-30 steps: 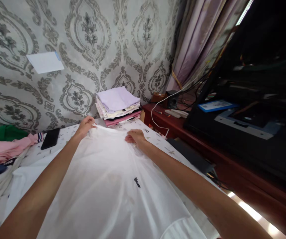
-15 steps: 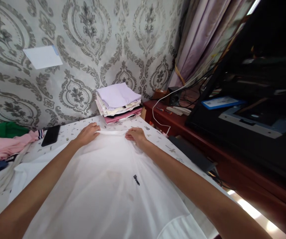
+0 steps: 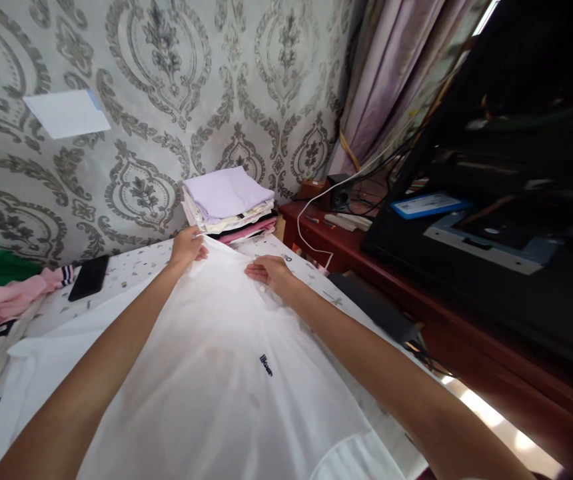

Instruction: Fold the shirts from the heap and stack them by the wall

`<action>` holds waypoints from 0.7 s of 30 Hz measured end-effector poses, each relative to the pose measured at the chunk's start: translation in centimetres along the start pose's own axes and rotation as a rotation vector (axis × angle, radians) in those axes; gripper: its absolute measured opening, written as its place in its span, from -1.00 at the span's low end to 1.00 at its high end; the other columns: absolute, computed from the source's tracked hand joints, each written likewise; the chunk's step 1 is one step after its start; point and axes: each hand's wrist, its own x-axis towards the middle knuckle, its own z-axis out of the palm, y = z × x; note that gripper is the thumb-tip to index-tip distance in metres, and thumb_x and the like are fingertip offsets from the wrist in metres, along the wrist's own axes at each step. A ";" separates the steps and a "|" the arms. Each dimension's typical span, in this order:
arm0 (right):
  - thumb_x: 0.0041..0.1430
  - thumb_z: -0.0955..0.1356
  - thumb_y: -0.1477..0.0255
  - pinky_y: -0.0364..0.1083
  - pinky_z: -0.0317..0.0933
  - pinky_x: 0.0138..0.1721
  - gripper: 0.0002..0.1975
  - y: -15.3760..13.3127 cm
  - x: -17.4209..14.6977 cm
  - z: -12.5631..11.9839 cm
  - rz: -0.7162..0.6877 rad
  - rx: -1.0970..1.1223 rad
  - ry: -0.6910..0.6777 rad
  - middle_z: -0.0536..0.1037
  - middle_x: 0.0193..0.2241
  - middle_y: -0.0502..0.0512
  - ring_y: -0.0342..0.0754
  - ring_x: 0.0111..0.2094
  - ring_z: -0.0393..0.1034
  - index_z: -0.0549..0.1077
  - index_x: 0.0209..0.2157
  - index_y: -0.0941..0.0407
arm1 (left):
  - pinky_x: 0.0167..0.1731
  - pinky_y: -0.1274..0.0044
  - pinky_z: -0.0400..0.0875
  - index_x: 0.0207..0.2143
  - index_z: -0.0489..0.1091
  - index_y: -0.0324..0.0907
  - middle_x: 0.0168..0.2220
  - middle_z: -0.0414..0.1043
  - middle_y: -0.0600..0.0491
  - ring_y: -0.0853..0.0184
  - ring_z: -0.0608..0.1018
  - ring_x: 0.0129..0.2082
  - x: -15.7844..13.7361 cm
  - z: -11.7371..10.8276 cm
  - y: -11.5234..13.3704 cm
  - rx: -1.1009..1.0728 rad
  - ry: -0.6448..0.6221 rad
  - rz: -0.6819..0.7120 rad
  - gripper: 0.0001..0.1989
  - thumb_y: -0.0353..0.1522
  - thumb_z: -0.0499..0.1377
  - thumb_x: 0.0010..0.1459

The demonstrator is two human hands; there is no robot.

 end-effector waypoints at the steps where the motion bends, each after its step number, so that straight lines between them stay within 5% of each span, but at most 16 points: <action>1: 0.19 0.30 0.68 -0.13 0.51 -0.31 -0.84 -0.1 0.1 0.0 0.008 -0.013 -0.001 0.56 -0.58 0.09 -0.09 -0.49 0.57 0.37 -0.42 0.19 | -0.24 0.38 0.50 -0.12 0.38 -0.16 -0.40 0.56 -0.01 0.19 0.64 -0.32 0.0 0.5 -0.5 -0.078 -0.029 -0.026 -0.77 -0.35 0.07 0.17; 5: 0.15 0.31 0.69 -0.09 0.48 -0.40 -0.85 0.2 0.4 0.2 0.025 -0.118 0.002 0.56 -0.58 0.13 -0.03 -0.52 0.56 0.34 -0.41 0.18 | -0.11 0.38 0.49 -0.01 0.28 -0.13 -0.22 0.60 -0.03 0.26 0.64 -0.17 -0.7 2.1 -3.2 -0.141 -0.086 0.029 -0.69 -0.37 0.04 0.16; 11: 0.13 0.33 0.61 -0.19 0.30 -0.46 -0.88 0.6 0.6 0.1 -0.143 -0.367 0.120 0.49 -0.60 -0.03 -0.13 -0.54 0.42 0.37 -0.40 0.11 | 0.23 0.19 0.21 0.17 0.17 -0.15 0.19 0.38 -0.17 0.13 0.40 0.22 -1.7 3.3 -6.0 0.159 -0.309 0.465 -0.48 -0.44 0.01 0.13; 17: 0.24 0.31 0.37 -0.10 0.27 -0.21 -0.86 -0.5 1.8 1.0 -0.423 -1.161 0.156 0.57 -0.17 0.10 -0.01 -0.14 0.44 0.51 -0.28 0.07 | 0.20 0.13 0.20 0.14 0.19 -0.20 0.18 0.38 -0.19 0.04 0.42 0.17 -2.2 4.2 -6.2 0.479 -0.219 0.548 -0.55 -0.43 -0.05 0.19; 21: 0.08 0.40 0.48 -0.12 0.25 -0.23 -0.97 -0.6 3.1 1.8 -0.399 -1.276 0.102 0.55 -0.10 0.15 0.02 -0.12 0.43 0.51 -0.38 0.10 | 0.20 0.17 0.21 0.08 0.24 -0.19 0.12 0.43 -0.17 0.09 0.45 0.13 -2.4 4.5 -6.0 0.547 -0.216 0.543 -0.61 -0.43 -0.05 0.21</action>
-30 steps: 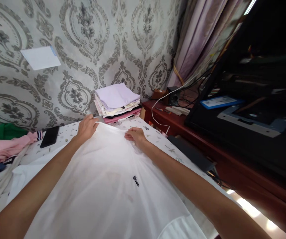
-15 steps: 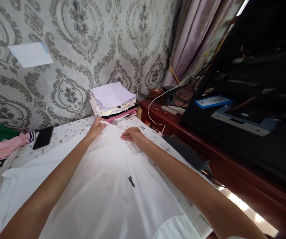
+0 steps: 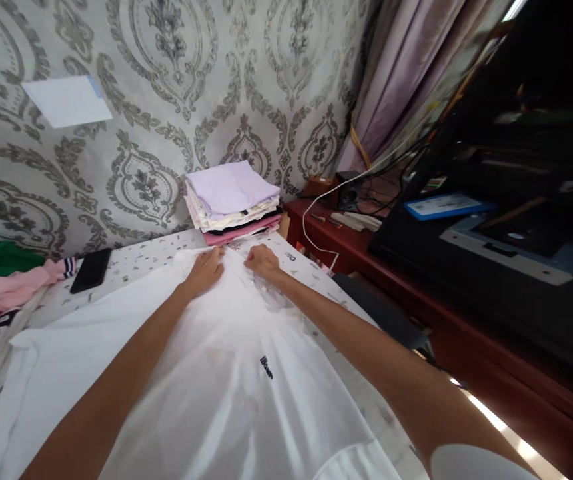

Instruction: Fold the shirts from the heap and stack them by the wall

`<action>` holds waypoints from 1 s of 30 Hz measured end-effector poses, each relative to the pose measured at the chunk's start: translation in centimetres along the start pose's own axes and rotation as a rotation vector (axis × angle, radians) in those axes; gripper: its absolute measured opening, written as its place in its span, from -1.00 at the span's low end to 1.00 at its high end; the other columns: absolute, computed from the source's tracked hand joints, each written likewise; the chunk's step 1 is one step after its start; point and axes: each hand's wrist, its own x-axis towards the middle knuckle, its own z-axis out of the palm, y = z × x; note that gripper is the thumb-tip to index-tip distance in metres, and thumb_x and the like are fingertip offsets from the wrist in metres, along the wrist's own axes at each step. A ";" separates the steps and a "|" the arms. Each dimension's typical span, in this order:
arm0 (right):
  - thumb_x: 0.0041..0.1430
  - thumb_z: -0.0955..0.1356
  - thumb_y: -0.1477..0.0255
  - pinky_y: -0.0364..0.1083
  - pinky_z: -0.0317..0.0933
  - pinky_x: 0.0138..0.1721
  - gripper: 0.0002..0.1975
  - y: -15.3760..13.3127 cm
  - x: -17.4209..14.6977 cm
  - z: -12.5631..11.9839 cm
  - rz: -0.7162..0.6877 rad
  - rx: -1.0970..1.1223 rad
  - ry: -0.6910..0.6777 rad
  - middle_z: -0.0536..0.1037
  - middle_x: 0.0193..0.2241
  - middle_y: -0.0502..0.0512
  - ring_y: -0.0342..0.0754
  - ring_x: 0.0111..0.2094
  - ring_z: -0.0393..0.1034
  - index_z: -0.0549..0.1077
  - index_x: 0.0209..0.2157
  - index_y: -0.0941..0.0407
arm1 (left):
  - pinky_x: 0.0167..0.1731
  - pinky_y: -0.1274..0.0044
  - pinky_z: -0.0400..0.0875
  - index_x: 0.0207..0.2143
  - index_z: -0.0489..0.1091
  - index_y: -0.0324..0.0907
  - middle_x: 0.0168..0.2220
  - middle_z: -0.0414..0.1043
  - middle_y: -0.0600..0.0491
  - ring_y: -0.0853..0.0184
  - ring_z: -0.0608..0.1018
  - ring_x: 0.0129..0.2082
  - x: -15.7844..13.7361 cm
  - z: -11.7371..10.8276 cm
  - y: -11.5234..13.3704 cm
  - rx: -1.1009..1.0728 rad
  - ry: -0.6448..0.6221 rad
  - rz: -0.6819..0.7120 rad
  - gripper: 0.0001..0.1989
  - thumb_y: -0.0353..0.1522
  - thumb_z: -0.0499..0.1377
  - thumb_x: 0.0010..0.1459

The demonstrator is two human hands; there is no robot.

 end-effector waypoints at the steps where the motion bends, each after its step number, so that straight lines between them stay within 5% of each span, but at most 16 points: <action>1: 0.06 0.40 0.52 -0.13 0.24 -0.25 -0.94 0.0 0.2 0.1 -0.012 -0.016 -0.010 0.57 -0.14 0.14 0.01 -0.14 0.44 0.50 -0.38 0.10 | 0.21 0.19 0.20 0.08 0.26 -0.18 0.13 0.43 -0.15 0.11 0.44 0.14 0.0 0.0 0.1 0.004 -0.006 0.005 -0.62 -0.42 -0.05 0.22; 9: 0.19 0.26 0.57 -0.06 0.23 -0.20 -0.79 1.1 0.5 0.7 -0.123 -0.090 0.029 0.56 -0.16 0.18 0.05 -0.15 0.41 0.48 -0.22 0.09 | 0.27 0.17 0.08 0.30 0.19 -0.13 0.39 0.12 -0.12 0.12 0.25 0.33 -0.1 0.2 0.7 0.224 -0.084 0.003 -0.48 -0.15 -0.12 0.39; 17: 0.27 0.28 0.48 -0.15 0.19 -0.17 -0.86 1.8 0.2 -0.4 -0.190 -0.078 -0.004 0.56 -0.18 0.11 -0.05 -0.15 0.39 0.49 -0.26 0.11 | 0.26 0.02 0.04 0.28 0.22 -0.13 0.37 0.14 -0.19 0.05 0.20 0.36 -0.8 0.0 3.6 0.310 -0.095 -0.129 -0.52 -0.27 -0.16 0.39; 22: 0.30 0.27 0.37 -0.12 0.13 -0.32 -0.75 3.8 -3.1 -1.9 -0.107 -0.103 -0.048 0.56 -0.35 0.12 -0.03 -0.29 0.40 0.48 -0.42 0.13 | 0.30 0.02 -0.05 0.26 0.20 -0.09 0.38 0.11 -0.17 0.05 0.16 0.38 -4.4 0.1 6.0 0.125 -0.115 -0.024 -0.54 -0.22 -0.11 0.38; 26: 0.14 0.40 0.35 -0.14 0.12 -0.30 -0.90 4.8 -7.0 -2.3 -0.129 -0.122 -0.068 0.55 -0.25 0.06 -0.04 -0.23 0.38 0.48 -0.34 0.08 | 0.31 0.07 -0.06 0.31 0.12 -0.11 0.41 0.04 -0.17 0.06 0.08 0.41 -7.4 0.5 7.7 -0.024 -0.150 0.015 -0.47 -0.13 -0.11 0.38; 30: 0.19 0.33 0.45 -0.13 0.10 -0.31 -0.92 4.4 -8.9 -2.6 -0.183 -0.152 -0.078 0.54 -0.24 0.07 -0.05 -0.24 0.36 0.46 -0.38 0.09 | 0.32 0.07 -0.11 0.33 0.09 -0.14 0.43 -0.02 -0.19 0.04 0.02 0.43 -7.9 0.8 9.1 -0.037 -0.197 0.012 -0.42 -0.08 -0.12 0.37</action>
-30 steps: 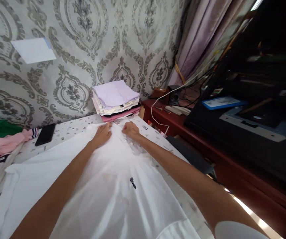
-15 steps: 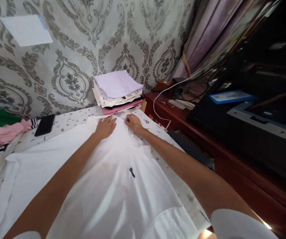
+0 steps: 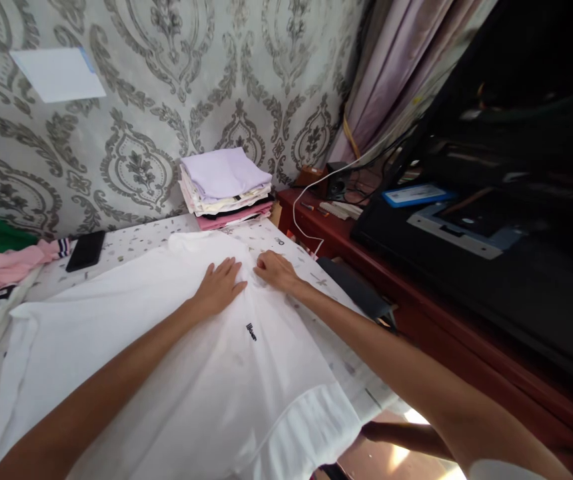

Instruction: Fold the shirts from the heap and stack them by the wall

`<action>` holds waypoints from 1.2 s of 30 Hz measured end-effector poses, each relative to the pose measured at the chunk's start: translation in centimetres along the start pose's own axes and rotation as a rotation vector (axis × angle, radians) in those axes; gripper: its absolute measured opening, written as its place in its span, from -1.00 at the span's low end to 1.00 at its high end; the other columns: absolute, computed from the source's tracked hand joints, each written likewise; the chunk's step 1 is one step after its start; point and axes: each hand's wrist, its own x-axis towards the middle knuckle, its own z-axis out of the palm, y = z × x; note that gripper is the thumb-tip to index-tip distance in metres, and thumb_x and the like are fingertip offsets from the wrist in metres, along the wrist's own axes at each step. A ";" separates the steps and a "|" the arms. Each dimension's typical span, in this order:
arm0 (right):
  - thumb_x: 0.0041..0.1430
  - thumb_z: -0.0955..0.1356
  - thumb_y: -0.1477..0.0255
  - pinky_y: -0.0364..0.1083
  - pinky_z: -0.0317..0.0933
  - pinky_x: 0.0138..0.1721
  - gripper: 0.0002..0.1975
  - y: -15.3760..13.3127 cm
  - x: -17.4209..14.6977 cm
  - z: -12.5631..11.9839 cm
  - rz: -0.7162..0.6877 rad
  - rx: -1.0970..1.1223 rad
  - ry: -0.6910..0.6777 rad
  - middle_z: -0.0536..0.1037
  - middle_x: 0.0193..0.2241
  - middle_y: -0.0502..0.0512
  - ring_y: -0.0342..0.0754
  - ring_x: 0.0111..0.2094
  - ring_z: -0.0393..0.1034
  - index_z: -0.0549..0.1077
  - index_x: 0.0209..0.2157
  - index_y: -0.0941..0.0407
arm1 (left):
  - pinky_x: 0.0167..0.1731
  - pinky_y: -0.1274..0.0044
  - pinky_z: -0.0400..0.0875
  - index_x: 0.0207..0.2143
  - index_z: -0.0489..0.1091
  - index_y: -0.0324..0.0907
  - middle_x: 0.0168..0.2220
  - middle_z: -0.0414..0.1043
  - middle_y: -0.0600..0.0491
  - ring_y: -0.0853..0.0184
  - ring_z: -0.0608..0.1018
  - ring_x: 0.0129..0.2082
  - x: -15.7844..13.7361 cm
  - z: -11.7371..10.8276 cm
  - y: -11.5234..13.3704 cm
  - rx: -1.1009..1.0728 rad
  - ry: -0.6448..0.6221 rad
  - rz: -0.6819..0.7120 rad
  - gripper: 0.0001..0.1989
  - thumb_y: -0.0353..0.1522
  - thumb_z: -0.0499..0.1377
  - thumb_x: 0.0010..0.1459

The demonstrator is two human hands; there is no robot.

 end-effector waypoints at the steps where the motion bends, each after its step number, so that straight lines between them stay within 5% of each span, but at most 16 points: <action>1: 0.20 0.31 0.46 -0.12 0.09 -0.32 -0.90 -0.1 -0.2 -0.1 0.000 -0.008 0.013 0.54 -0.24 0.08 -0.05 -0.25 0.36 0.45 -0.38 0.09 | 0.32 0.06 -0.11 0.33 0.09 -0.15 0.43 -0.03 -0.19 0.04 0.01 0.43 0.3 0.0 0.2 0.004 -0.008 -0.004 -0.41 -0.08 -0.12 0.37; 6: 0.23 0.28 0.48 -0.12 0.08 -0.35 -0.87 0.8 -0.3 -0.9 0.102 0.072 0.081 0.56 -0.31 0.11 -0.02 -0.27 0.37 0.44 -0.38 0.10 | 0.32 0.01 -0.16 0.34 0.09 -0.14 0.44 -0.05 -0.18 0.05 -0.01 0.44 2.3 -0.2 0.5 0.016 -0.036 0.009 -0.39 -0.05 -0.13 0.37; 13: 0.35 0.24 0.34 -0.17 0.14 -0.44 -0.77 2.0 -2.0 -1.4 0.164 0.350 -0.007 0.52 -0.52 0.01 -0.12 -0.49 0.37 0.42 -0.34 0.12 | 0.32 0.00 -0.20 0.34 0.08 -0.14 0.44 -0.09 -0.17 0.03 -0.04 0.44 3.4 -0.3 0.5 -0.002 -0.048 -0.004 -0.38 -0.05 -0.11 0.36; 16: 0.19 0.40 0.29 -0.17 0.14 -0.49 -0.77 2.7 -3.6 -1.1 0.165 0.468 -0.057 0.43 -0.57 -0.10 -0.13 -0.55 0.31 0.42 -0.17 0.11 | 0.33 0.01 -0.22 0.34 0.09 -0.14 0.44 -0.08 -0.17 0.02 -0.03 0.44 3.3 -0.2 0.7 -0.020 -0.048 -0.015 -0.38 -0.05 -0.11 0.35; 19: 0.02 0.46 0.45 -0.15 0.14 -0.40 -0.70 3.4 -4.7 -0.7 0.080 0.337 0.018 0.41 -0.54 -0.11 -0.10 -0.46 0.31 0.45 -0.16 0.09 | 0.34 0.04 -0.23 0.34 0.09 -0.16 0.44 -0.08 -0.16 0.03 -0.04 0.44 3.1 0.0 0.8 -0.025 -0.027 -0.038 -0.39 -0.06 -0.10 0.36; 22: 0.05 0.40 0.48 -0.12 0.13 -0.31 -0.79 3.9 -5.2 -0.3 0.064 0.209 0.130 0.43 -0.49 -0.04 -0.06 -0.38 0.31 0.48 -0.20 0.10 | 0.35 0.07 -0.24 0.35 0.07 -0.15 0.45 -0.09 -0.15 0.04 -0.03 0.44 1.9 -0.1 0.9 -0.047 -0.029 -0.028 -0.38 -0.06 -0.10 0.36; 30: 0.20 0.33 0.36 -0.04 0.19 -0.20 -0.65 3.4 -6.9 1.2 0.023 0.130 0.243 0.48 -0.40 0.08 0.02 -0.34 0.34 0.42 0.02 0.14 | 0.37 0.14 -0.29 0.38 0.04 -0.08 0.46 -0.13 -0.05 0.16 -0.07 0.45 -10.0 -1.9 -0.2 0.009 -0.095 0.043 -0.37 -0.02 -0.17 0.38; 36: 0.17 0.33 0.21 0.03 0.30 -0.16 -0.54 3.2 -14.5 2.1 0.015 0.247 0.371 0.50 -0.21 0.21 0.04 -0.27 0.41 0.42 0.04 0.17 | 0.34 0.09 -0.13 0.33 0.15 -0.03 0.42 0.04 -0.03 0.11 0.07 0.42 -21.7 -4.7 -6.7 0.122 0.042 -0.219 -0.42 -0.05 -0.17 0.36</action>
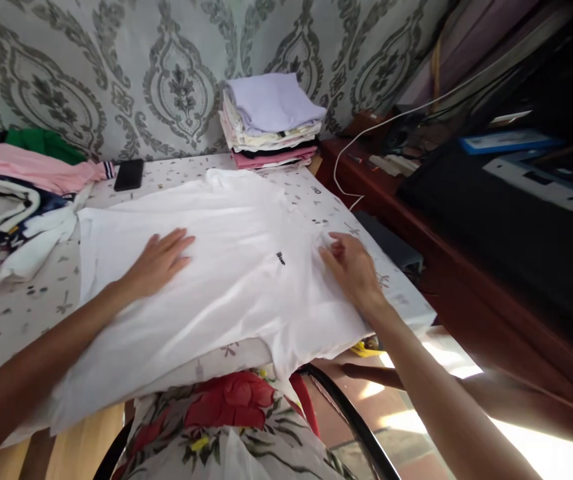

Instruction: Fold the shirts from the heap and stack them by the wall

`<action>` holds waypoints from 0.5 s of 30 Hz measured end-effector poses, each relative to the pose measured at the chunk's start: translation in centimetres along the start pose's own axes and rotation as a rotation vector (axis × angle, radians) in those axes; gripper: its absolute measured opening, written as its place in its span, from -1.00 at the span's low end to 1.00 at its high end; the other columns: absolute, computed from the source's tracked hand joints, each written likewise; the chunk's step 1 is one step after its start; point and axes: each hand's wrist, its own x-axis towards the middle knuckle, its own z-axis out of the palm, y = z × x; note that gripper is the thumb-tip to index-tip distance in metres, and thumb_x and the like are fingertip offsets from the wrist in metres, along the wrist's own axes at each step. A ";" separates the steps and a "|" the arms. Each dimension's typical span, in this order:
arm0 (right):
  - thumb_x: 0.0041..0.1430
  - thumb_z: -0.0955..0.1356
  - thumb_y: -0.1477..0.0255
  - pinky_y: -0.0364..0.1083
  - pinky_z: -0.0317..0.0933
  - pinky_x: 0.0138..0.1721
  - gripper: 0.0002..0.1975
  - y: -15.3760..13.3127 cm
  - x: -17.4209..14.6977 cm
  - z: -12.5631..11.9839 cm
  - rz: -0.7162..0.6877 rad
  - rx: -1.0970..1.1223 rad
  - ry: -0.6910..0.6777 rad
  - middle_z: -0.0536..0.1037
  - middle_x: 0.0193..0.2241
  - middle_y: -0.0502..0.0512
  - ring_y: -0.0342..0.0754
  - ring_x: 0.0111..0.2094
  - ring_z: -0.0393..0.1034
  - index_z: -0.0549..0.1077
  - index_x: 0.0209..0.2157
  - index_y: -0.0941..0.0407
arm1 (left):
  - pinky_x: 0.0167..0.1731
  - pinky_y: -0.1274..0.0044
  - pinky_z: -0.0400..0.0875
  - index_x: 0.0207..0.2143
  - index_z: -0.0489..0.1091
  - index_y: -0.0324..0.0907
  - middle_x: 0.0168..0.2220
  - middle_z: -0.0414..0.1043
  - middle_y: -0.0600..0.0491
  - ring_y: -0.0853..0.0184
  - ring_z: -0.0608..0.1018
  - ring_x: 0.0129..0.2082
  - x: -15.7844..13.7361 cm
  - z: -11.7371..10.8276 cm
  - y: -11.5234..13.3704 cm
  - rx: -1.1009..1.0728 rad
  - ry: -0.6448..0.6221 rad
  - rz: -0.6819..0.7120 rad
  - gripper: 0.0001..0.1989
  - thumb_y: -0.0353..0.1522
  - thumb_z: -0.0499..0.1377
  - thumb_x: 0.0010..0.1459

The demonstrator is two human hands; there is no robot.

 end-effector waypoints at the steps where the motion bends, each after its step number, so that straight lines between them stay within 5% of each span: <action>1: 0.17 0.32 0.18 0.05 0.32 -0.15 -0.53 -0.2 -2.1 -0.5 0.002 0.010 0.032 0.50 -0.17 0.22 0.05 -0.24 0.42 0.42 0.04 0.15 | 0.33 0.07 -0.09 0.31 0.17 -0.03 0.41 0.07 -0.05 0.10 0.10 0.41 -1.4 -0.5 -1.8 0.025 0.025 -0.058 -0.41 -0.05 -0.19 0.35; 4: 0.19 0.31 0.13 0.12 0.32 -0.09 -0.54 -1.1 -8.8 -1.6 0.076 0.029 0.178 0.47 -0.13 0.24 0.10 -0.17 0.43 0.44 0.01 0.11 | 0.31 0.09 0.02 0.27 0.21 -0.07 0.37 0.15 -0.05 0.06 0.17 0.37 -5.3 -2.2 -6.8 0.100 0.070 -0.215 -0.38 -0.03 -0.25 0.32; 8: 0.08 0.42 0.13 0.13 0.33 -0.08 -0.54 -2.6 -15.6 -0.5 0.443 0.218 0.473 0.46 -0.18 0.19 0.11 -0.16 0.42 0.40 -0.07 0.10 | 0.30 0.19 0.14 0.19 0.22 -0.01 0.27 0.29 0.11 0.05 0.29 0.29 -9.3 -4.3 -10.2 0.098 0.132 -0.325 -0.38 0.04 -0.24 0.26; 10: 0.08 0.43 0.10 0.07 0.37 -0.12 -0.55 -3.4 -17.1 0.7 0.568 0.454 0.469 0.46 -0.21 0.15 0.07 -0.18 0.44 0.35 -0.11 0.08 | 0.25 0.19 0.22 0.13 0.22 0.03 0.18 0.37 0.11 0.04 0.36 0.21 -10.6 -5.0 -9.7 0.069 0.176 -0.350 -0.44 0.04 -0.20 0.24; 15: 0.00 0.45 0.03 0.04 0.47 -0.21 -0.56 -4.4 -17.1 1.8 0.772 0.997 0.151 0.54 -0.29 0.06 0.03 -0.26 0.52 0.36 -0.22 0.03 | -0.10 0.31 0.44 -0.22 0.33 0.05 -0.16 0.48 0.04 0.09 0.51 -0.13 -12.2 -6.7 -4.0 -0.052 0.149 -0.303 -0.67 -0.03 -0.09 0.20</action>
